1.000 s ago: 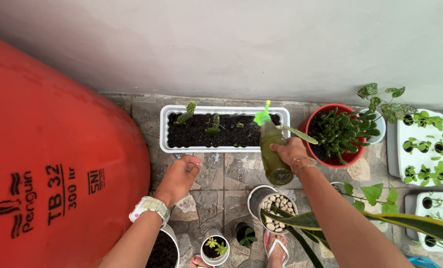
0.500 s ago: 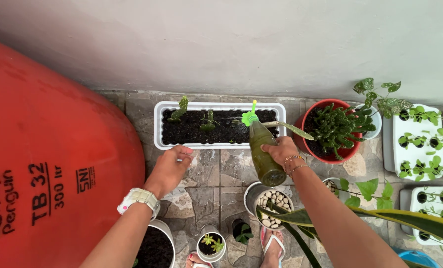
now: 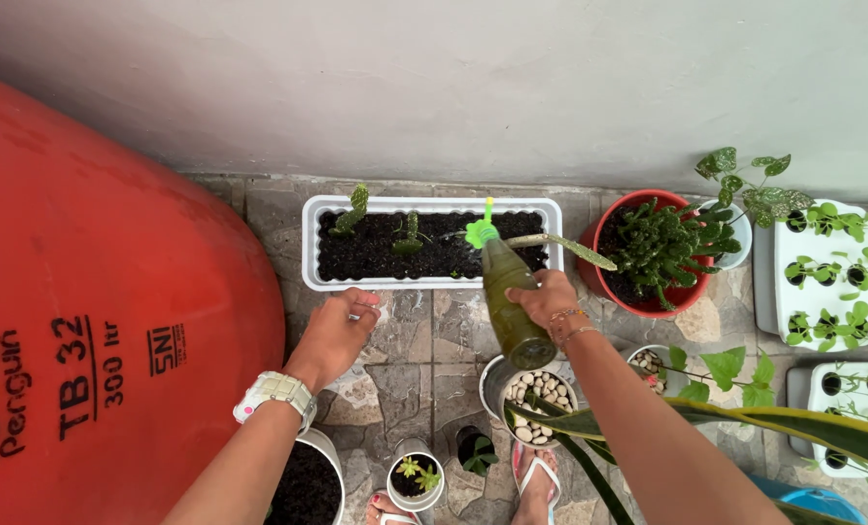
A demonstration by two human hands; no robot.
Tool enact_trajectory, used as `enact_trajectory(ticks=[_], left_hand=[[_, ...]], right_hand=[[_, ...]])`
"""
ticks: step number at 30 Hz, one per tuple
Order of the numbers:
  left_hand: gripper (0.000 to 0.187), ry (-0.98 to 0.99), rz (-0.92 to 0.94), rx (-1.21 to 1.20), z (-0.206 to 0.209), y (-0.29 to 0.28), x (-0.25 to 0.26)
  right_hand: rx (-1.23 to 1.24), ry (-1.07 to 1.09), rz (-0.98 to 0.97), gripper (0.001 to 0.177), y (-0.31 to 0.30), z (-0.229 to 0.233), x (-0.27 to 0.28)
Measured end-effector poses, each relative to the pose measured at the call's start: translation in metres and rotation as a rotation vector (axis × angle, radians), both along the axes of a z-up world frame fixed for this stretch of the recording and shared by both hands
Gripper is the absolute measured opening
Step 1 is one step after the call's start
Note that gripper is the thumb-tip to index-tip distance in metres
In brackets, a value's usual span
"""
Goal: Watering various potted plants on a balcony using a refillable bottle and a ladle.
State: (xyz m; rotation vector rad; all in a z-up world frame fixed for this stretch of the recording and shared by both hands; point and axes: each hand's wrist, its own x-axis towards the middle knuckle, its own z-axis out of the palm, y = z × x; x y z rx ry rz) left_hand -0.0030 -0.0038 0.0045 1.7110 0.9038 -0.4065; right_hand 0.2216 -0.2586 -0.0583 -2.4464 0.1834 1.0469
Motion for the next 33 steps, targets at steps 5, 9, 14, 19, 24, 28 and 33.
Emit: enact_trajectory(ticks=[5,9,14,19,24,28,33], left_hand=[[0.03,-0.005,0.011,0.006,-0.007,0.001,-0.002],[0.029,-0.014,0.009,0.016,-0.008,0.0,-0.003],[0.029,0.001,0.011,0.009,-0.009,-0.001,-0.003],[0.029,0.004,0.008,0.003,-0.01,-0.001,-0.003],[0.029,0.009,-0.005,0.024,-0.007,-0.004,-0.002],[0.031,0.017,0.008,-0.003,0.0,-0.007,0.001],[0.03,0.01,0.006,-0.013,0.004,-0.008,-0.001]], right_hand=[[-0.035,-0.01,0.104,0.077,0.01,-0.007,-0.008],[0.009,0.045,0.075,0.079,0.013,-0.006,-0.012],[-0.018,0.033,0.093,0.081,0.0,-0.013,-0.008],[-0.006,-0.047,0.088,0.078,-0.011,-0.002,-0.002],[0.073,0.051,-0.124,0.069,-0.011,0.01,0.002],[0.171,0.178,-0.248,0.077,-0.003,0.023,-0.002],[0.187,0.326,-0.369,0.076,0.012,0.045,-0.012]])
